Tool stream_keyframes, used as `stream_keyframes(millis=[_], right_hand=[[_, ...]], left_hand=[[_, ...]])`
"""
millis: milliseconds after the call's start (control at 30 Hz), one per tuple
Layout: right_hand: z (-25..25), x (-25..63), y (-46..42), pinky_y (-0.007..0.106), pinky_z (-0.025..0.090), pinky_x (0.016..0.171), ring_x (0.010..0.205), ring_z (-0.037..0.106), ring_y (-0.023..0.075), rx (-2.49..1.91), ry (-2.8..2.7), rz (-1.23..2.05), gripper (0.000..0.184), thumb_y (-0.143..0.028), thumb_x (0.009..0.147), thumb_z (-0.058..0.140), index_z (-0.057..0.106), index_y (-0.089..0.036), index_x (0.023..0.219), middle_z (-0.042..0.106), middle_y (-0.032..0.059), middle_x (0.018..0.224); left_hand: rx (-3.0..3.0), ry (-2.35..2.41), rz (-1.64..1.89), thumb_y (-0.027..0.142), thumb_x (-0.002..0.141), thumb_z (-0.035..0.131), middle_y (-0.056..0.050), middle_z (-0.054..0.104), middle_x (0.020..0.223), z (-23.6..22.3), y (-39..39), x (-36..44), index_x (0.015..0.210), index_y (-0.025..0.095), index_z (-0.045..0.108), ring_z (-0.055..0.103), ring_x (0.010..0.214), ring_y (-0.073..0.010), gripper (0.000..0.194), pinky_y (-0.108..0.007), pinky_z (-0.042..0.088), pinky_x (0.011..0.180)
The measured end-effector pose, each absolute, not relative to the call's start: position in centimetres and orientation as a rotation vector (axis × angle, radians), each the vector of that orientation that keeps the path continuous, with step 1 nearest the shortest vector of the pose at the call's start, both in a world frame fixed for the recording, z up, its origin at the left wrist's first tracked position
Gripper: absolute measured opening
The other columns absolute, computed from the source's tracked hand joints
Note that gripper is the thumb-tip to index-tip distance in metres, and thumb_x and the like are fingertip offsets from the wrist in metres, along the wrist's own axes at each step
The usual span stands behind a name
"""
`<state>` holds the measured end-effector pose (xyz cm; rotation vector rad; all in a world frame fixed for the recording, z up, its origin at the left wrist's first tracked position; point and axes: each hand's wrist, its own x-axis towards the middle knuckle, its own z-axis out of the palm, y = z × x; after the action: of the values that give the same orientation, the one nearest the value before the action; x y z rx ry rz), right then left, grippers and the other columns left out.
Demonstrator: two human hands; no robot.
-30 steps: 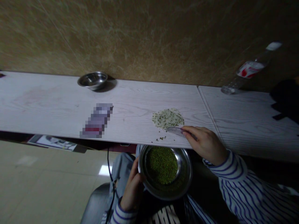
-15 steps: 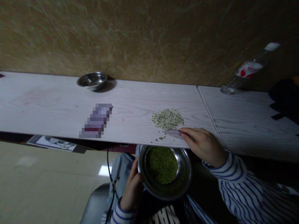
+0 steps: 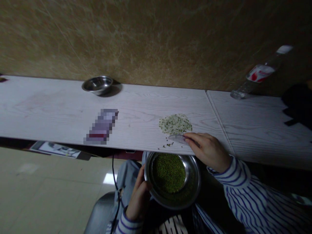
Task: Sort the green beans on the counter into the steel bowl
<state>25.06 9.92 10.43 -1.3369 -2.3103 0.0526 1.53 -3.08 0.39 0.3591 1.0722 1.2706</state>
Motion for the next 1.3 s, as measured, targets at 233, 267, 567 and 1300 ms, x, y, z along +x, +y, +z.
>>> stream_keyframes(millis=[233, 267, 567, 1300], right_hand=[[10.3, 23.4, 10.3, 0.038, 0.063, 0.077, 0.080, 0.078, 0.0227, -1.343, -2.338, 0.076, 0.023, -0.016, 0.097, 0.058, 0.076, -0.019, 0.111, 0.083, 0.0083, 0.095], [10.3, 23.3, 10.2, 0.038, 0.063, 0.077, 0.080, 0.078, 0.0224, -1.326, -2.343, 0.091, 0.023, -0.016, 0.097, 0.058, 0.076, -0.019, 0.111, 0.083, 0.0079, 0.095], [10.4, 25.1, 9.1, 0.040, 0.065, 0.076, 0.079, 0.079, 0.0247, -1.352, -2.230, 0.077, 0.024, -0.015, 0.096, 0.057, 0.077, -0.016, 0.108, 0.083, 0.0103, 0.097], [10.5, 21.0, 10.3, 0.040, 0.066, 0.084, 0.092, 0.081, 0.0256, -1.484, -2.159, 0.444, 0.027, -0.015, 0.094, 0.061, 0.078, -0.019, 0.114, 0.083, 0.0097, 0.104]], left_hand=[[0.314, 1.065, 1.280, 0.027, 0.071, 0.073, -0.008, 0.073, 0.136, 0.9, -2.9, 1.6, 0.130, 0.028, 0.072, 0.053, 0.138, -0.0382, 0.060, -0.048, 0.042, 0.113], [0.319, 1.065, 1.284, 0.026, 0.070, 0.073, -0.008, 0.072, 0.137, 0.9, -2.9, 1.7, 0.130, 0.028, 0.072, 0.052, 0.139, -0.0380, 0.060, -0.048, 0.041, 0.114], [0.332, 1.032, 1.266, 0.028, 0.073, 0.071, -0.006, 0.071, 0.139, 0.8, -2.9, 1.6, 0.131, 0.030, 0.070, 0.051, 0.140, -0.0378, 0.058, -0.047, 0.042, 0.112], [0.324, 1.036, 1.312, 0.025, 0.068, 0.071, -0.008, 0.074, 0.133, 0.2, -2.5, 1.0, 0.129, 0.027, 0.072, 0.054, 0.137, -0.0392, 0.061, -0.050, 0.043, 0.112]])
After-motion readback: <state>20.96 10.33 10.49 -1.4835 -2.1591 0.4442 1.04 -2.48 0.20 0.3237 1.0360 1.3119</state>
